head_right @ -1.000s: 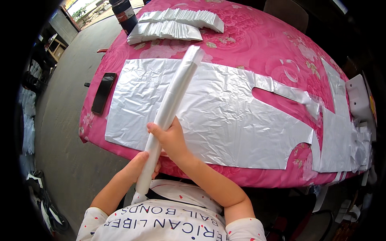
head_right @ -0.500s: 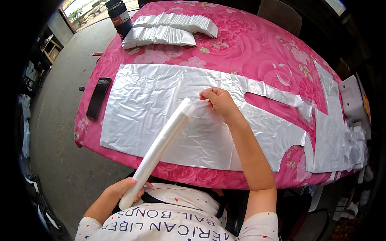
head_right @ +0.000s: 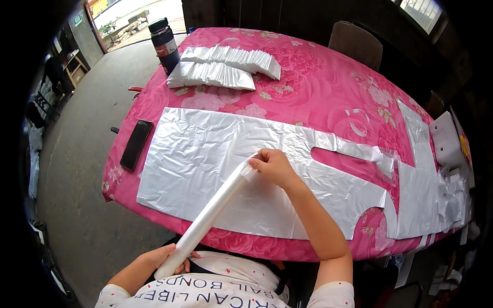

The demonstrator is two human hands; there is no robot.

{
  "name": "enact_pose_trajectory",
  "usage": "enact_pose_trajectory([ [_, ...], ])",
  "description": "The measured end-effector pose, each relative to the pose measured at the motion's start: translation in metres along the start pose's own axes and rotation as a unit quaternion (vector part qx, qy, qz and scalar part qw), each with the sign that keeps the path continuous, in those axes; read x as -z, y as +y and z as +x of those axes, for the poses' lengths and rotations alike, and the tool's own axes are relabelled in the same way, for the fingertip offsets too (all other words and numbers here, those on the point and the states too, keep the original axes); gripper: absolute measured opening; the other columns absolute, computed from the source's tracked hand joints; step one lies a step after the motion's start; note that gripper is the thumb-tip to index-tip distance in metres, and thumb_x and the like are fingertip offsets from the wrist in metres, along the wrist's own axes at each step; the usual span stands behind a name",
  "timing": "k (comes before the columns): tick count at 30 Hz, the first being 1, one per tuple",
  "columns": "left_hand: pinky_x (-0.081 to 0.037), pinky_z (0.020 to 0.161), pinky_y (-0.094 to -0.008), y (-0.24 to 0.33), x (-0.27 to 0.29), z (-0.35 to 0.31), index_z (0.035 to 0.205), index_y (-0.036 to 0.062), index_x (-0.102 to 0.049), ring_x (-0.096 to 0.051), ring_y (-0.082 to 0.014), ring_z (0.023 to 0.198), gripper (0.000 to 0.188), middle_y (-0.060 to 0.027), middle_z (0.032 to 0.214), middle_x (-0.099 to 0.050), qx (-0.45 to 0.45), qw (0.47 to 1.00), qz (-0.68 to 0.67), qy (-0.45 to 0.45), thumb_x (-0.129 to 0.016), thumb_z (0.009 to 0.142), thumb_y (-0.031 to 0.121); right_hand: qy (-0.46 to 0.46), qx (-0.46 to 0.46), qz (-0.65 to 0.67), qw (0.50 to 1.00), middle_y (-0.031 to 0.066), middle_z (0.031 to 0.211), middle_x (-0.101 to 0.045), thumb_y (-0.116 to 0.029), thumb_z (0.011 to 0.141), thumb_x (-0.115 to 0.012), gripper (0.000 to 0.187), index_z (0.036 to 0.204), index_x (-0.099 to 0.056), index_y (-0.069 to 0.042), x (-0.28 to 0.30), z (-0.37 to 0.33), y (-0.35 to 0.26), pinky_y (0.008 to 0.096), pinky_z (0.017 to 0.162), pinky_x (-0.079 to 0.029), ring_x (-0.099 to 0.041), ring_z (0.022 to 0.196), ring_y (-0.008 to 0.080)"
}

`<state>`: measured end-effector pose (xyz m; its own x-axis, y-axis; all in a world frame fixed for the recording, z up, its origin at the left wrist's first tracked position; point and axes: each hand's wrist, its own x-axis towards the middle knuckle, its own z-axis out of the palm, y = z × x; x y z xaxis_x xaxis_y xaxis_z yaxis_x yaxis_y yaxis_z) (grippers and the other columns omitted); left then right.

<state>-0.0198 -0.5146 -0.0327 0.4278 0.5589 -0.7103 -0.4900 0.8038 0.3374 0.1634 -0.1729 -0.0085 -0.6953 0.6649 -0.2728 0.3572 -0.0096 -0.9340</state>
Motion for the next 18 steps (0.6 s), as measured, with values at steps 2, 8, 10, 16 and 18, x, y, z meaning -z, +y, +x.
enact_pose_trajectory([
  [2, -0.047, 0.058, -0.0254, 0.000, 0.006, -0.004, 0.121, -0.0032, -0.046, -0.056, -0.0126, 0.061, 0.067, -0.0107, 0.079, -0.058, 0.013, 1.000, 0.004, -0.013, -0.056, 0.080, 0.049, 0.051, 0.025, 0.000, 0.998, -0.0005, 0.067, -0.058, -0.015, 0.081, -0.064, 0.014, 0.079, -0.063, -0.001, 0.020, 0.006, 0.008, 0.0215, 0.053, -0.040, -0.049, 0.059, 0.0054],
  [8, -0.048, 0.066, -0.0263, -0.014, 0.044, -0.026, 0.111, -0.0012, -0.050, -0.056, -0.0118, 0.071, 0.046, -0.0064, 0.080, -0.057, 0.024, 0.991, 0.126, 0.038, -0.052, 0.088, 0.038, 0.301, 0.069, -0.078, 0.948, -0.0008, 0.065, -0.058, -0.014, 0.081, -0.063, 0.014, 0.083, -0.064, 0.000, 0.147, 0.017, 0.051, 0.0210, 0.050, -0.040, -0.049, 0.056, 0.0054],
  [10, -0.049, 0.070, -0.0268, -0.010, 0.055, -0.036, 0.111, -0.0007, -0.051, -0.057, -0.0125, 0.076, 0.044, -0.0059, 0.084, -0.058, 0.032, 0.989, 0.141, 0.022, -0.056, 0.087, 0.035, 0.336, 0.066, -0.095, 0.935, -0.0009, 0.064, -0.057, -0.014, 0.081, -0.063, 0.014, 0.083, -0.064, 0.000, 0.178, 0.010, 0.059, 0.0208, 0.049, -0.039, -0.048, 0.055, 0.0053],
  [16, -0.046, 0.079, -0.0300, 0.057, 0.030, -0.049, 0.116, 0.0018, -0.054, -0.057, -0.0149, 0.086, 0.049, -0.0066, 0.096, -0.061, 0.006, 0.927, 0.374, -0.012, -0.061, 0.084, 0.039, 0.271, 0.082, -0.075, 0.956, -0.0012, 0.064, -0.056, -0.015, 0.082, -0.062, 0.014, 0.077, -0.062, -0.001, 0.171, 0.017, 0.061, 0.0212, 0.051, -0.039, -0.047, 0.056, 0.0053],
  [18, -0.046, 0.079, -0.0314, 0.090, 0.003, -0.041, 0.115, 0.0033, -0.055, -0.059, -0.0171, 0.089, 0.051, -0.0083, 0.097, -0.063, -0.058, 0.851, 0.522, 0.008, -0.062, 0.081, 0.041, 0.215, 0.105, -0.069, 0.969, -0.0012, 0.065, -0.056, -0.015, 0.082, -0.062, 0.014, 0.079, -0.062, -0.001, 0.142, 0.025, 0.046, 0.0210, 0.052, -0.039, -0.047, 0.058, 0.0053],
])
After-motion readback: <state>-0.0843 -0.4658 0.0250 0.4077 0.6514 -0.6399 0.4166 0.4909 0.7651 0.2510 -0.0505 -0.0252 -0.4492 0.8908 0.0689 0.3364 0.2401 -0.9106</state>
